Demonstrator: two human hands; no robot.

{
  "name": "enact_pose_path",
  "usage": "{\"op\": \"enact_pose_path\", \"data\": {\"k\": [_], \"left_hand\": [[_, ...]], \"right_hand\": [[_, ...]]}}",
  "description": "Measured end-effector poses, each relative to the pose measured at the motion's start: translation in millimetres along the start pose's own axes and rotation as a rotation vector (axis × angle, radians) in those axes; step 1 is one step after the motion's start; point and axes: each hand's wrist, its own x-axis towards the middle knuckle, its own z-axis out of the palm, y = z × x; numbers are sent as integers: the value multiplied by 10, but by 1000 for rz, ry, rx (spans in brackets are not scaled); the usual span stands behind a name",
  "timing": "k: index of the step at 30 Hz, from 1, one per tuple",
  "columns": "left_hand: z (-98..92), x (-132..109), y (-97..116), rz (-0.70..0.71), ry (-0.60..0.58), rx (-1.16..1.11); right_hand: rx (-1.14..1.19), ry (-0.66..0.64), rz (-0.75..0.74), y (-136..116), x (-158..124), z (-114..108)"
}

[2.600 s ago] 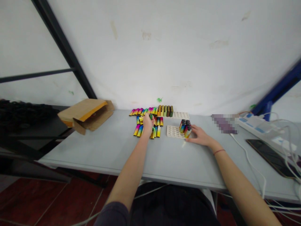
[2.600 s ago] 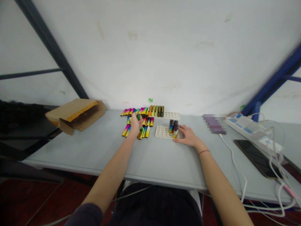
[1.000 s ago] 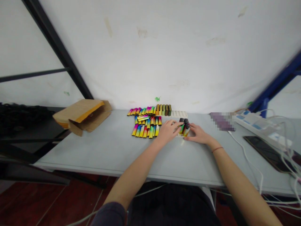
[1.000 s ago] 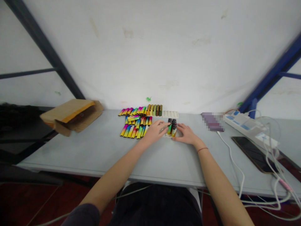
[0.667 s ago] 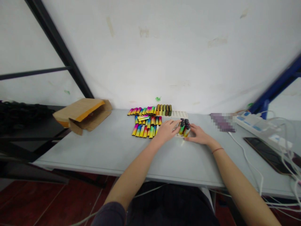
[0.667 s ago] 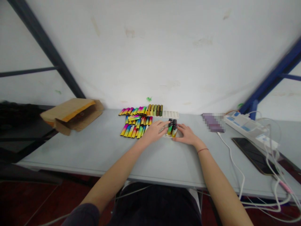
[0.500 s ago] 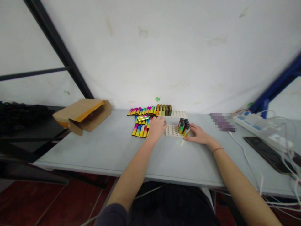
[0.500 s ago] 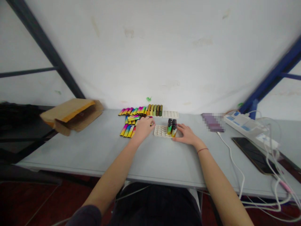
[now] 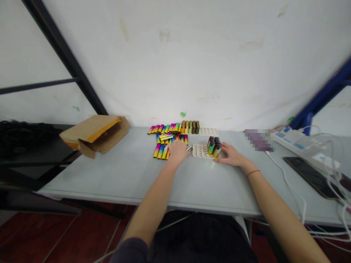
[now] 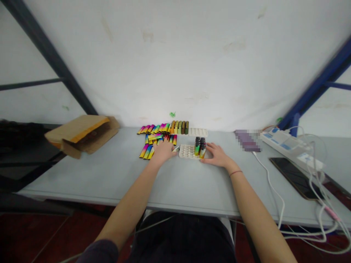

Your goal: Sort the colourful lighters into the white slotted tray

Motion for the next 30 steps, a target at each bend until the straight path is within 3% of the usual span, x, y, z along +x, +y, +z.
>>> {"op": "enact_pose_path", "data": {"k": [7,11,16,23,27,30], "left_hand": [[90,120,-118,46,99,-202],[160,292,-144,56,151,-642],[196,367,-73,-81,0,-1321],[127,262,2,-33,-77,-1653],[100,280,37,-103,-216,-1846],[118,289,61,-168,-198,-1879]], "right_hand": [[8,21,-22,-37,0,-14],[-2,16,-10,-19,0,-4],[9,15,-19,6,1,3],[4,11,-13,-9,5,-5],[-1,-5,7,-22,5,-8],[2,-5,12,-10,4,-1]]}}
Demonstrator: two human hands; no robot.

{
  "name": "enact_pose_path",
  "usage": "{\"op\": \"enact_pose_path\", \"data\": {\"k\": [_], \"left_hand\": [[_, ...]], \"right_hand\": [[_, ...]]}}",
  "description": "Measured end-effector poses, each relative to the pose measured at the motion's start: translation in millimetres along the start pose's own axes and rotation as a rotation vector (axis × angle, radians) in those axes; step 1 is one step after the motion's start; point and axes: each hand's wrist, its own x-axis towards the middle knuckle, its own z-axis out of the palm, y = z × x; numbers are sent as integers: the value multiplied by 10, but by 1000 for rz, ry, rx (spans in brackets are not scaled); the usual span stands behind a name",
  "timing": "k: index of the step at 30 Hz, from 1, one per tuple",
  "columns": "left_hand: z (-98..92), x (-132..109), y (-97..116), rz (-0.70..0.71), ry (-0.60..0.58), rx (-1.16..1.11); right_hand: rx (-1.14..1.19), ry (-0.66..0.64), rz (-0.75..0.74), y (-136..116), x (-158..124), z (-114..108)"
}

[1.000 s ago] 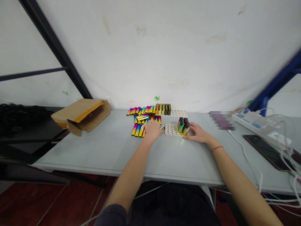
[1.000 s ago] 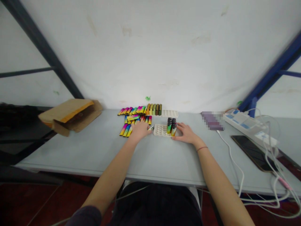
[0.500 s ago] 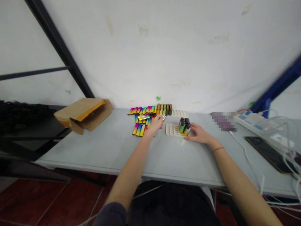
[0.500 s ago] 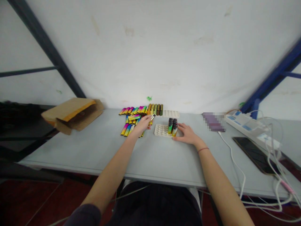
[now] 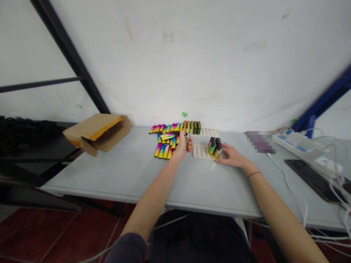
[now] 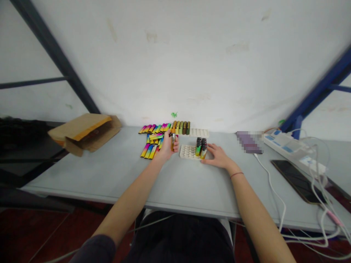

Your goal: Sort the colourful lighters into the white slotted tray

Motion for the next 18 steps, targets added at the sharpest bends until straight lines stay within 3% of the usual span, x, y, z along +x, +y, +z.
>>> {"op": "enact_pose_path", "data": {"k": [9,18], "left_hand": [[97,-38,-13,134,134,54],[183,-109,1,167,147,-4]], "right_hand": [[21,8,-11,9,-10,-8],[18,12,-10,-10,-13,-25]]}}
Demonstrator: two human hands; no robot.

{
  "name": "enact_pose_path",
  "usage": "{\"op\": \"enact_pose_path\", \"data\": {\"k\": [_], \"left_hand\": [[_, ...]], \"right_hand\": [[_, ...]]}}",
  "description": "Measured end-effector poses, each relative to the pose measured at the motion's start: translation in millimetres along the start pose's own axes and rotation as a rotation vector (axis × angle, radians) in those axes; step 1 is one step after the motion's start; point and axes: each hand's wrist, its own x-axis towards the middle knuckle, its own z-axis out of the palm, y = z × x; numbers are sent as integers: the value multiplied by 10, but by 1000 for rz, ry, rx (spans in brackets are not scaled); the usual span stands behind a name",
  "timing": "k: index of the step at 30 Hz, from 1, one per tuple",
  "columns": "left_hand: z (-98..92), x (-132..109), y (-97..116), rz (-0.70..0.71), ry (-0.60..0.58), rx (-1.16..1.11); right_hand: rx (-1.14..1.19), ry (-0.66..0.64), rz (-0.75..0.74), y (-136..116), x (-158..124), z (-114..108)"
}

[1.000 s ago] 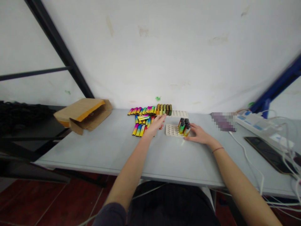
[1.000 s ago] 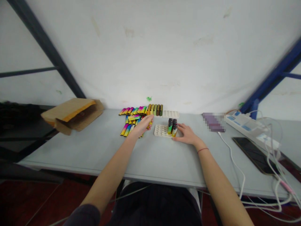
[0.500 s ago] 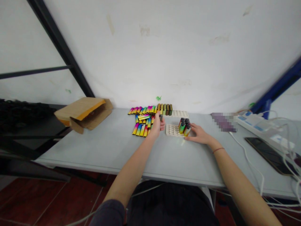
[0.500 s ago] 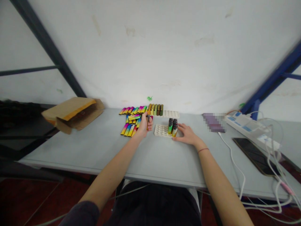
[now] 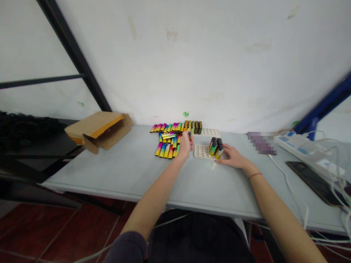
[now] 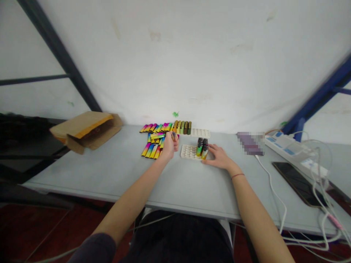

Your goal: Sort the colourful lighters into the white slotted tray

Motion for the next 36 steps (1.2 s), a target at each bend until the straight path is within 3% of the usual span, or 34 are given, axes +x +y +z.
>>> {"op": "enact_pose_path", "data": {"k": [13,24,27,33,36], "left_hand": [[-25,-11,-14,-43,-59,-29],[-57,49,-77,34,-62,2],[-28,48,-170,135,-123,157],[35,-20,-355,488,-371,477],[19,-18,-391,590,-450,646]], "right_hand": [[9,2,-33,23,-4,-7],[2,0,-29,11,6,0],[2,16,-15,3,4,7],[20,42,-26,50,4,50],[18,41,-24,76,6,67]]}}
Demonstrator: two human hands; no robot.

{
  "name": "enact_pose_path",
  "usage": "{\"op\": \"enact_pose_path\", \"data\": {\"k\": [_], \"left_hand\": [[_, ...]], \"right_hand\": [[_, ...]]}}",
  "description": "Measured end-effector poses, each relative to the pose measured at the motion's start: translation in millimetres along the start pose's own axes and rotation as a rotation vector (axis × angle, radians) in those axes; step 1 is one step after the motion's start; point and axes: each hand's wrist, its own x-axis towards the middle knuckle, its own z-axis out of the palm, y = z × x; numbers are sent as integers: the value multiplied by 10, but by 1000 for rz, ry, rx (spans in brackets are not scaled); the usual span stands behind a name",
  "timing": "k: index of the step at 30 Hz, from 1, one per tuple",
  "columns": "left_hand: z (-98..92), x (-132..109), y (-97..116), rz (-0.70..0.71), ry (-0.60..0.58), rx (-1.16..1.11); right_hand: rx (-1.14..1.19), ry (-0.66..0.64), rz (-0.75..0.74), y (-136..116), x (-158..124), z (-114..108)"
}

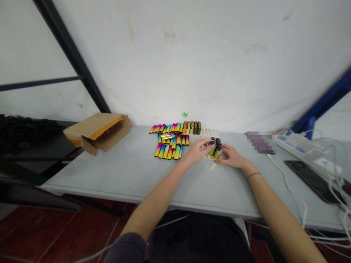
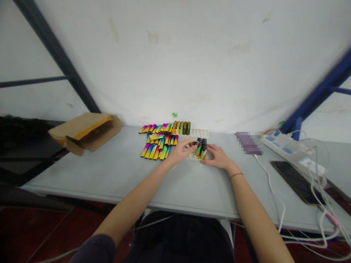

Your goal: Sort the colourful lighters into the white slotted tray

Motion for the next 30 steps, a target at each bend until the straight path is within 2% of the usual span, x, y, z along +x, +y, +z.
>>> {"op": "enact_pose_path", "data": {"k": [3,9,15,22,26,28,30], "left_hand": [[-11,-6,-49,14,-90,93],[-3,-23,-116,8,-159,228],[10,-52,-125,11,-128,196],[10,-44,-154,119,-157,349],[-41,-49,-42,186,-160,469],[-127,-41,59,119,-117,559],[-280,-24,160,-62,1,665]], "right_hand": [[1,-6,17,-6,2,-1],[20,-15,1,-65,3,-30],[-2,-16,-5,-52,4,-31],[-13,-16,-22,-39,9,-26],[-24,-22,-34,-45,13,-38],[-33,-32,-31,-45,15,-40],[-43,-43,-16,-44,15,-36]]}}
